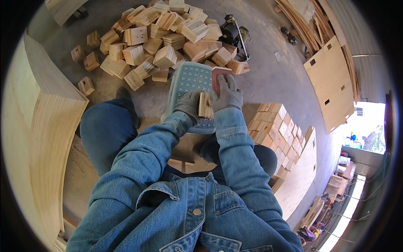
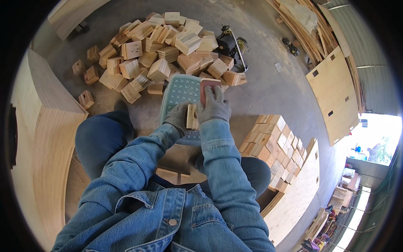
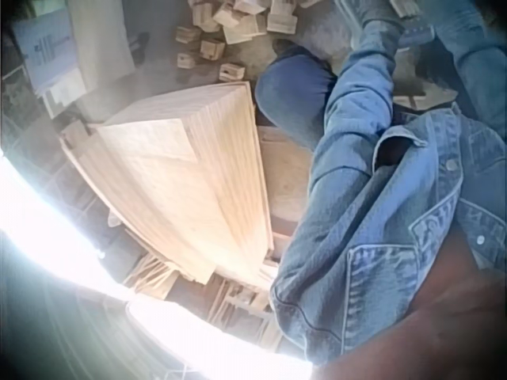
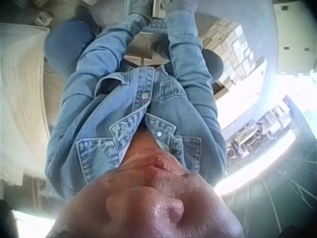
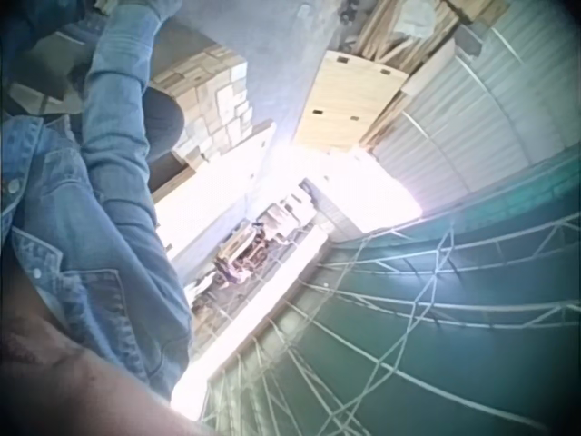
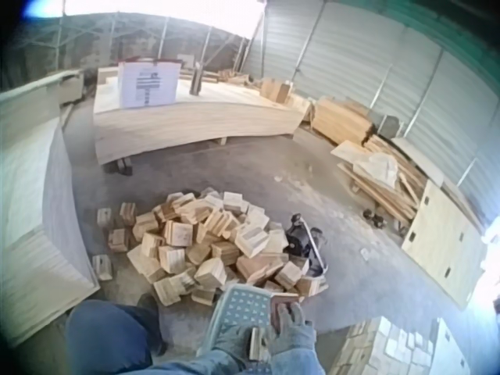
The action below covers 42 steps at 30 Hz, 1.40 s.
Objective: The person sits on the floor and sands small wooden blocks using a sanding block. They hold each block with one hand and rub the sanding block over its surfaces repeatedly.
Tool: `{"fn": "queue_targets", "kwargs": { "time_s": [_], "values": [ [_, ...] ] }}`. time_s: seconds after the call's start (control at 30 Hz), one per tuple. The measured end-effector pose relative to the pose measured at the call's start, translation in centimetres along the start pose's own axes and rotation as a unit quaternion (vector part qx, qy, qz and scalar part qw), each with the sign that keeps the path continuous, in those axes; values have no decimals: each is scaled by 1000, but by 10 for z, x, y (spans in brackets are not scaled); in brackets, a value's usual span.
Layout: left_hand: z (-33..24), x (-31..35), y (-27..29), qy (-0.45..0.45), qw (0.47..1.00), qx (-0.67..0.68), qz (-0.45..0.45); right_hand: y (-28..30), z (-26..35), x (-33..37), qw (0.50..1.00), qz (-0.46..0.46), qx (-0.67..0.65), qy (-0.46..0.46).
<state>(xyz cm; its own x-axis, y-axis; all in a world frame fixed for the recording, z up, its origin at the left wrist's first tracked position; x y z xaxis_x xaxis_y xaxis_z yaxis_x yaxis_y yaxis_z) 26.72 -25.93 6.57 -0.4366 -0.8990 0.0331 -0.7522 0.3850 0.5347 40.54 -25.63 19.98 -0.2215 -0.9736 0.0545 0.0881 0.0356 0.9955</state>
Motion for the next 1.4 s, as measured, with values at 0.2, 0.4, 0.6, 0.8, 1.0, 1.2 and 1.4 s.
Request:
{"fn": "queue_targets", "kwargs": {
  "time_s": [0.2,0.4,0.6,0.8,1.0,1.2,1.4],
  "values": [
    [-4,4,6,-37,999,4,-31,8,10,106,993,-63,-41,87],
    [9,-2,-6,-34,999,-4,-15,3,10,159,984,-83,-66,143],
    [-4,4,6,-44,999,-5,-32,7,6,96,988,-99,-35,111],
    [4,3,0,-6,999,29,-22,-1,-29,-4,997,-29,-73,8],
    [4,-4,-8,-31,998,-45,5,-29,-106,43,963,-32,-264,-48],
    [-28,-9,4,-21,995,-41,87,-48,-121,118,755,32,-621,-210],
    [2,-12,18,-200,970,-77,-111,-54,-109,114,684,81,-696,-204]
  ]
}}
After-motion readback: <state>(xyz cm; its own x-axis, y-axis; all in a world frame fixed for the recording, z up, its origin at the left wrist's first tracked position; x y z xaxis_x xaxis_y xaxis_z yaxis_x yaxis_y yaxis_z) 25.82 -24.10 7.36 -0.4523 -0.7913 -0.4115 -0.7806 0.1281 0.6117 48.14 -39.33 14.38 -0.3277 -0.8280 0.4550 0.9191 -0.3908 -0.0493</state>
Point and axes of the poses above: each hand's wrist, its own x-axis away from the middle knuckle, its own y-axis out of the back of the hand, z = x × y, the point moved 5 cm from there along -x, towards the middle knuckle
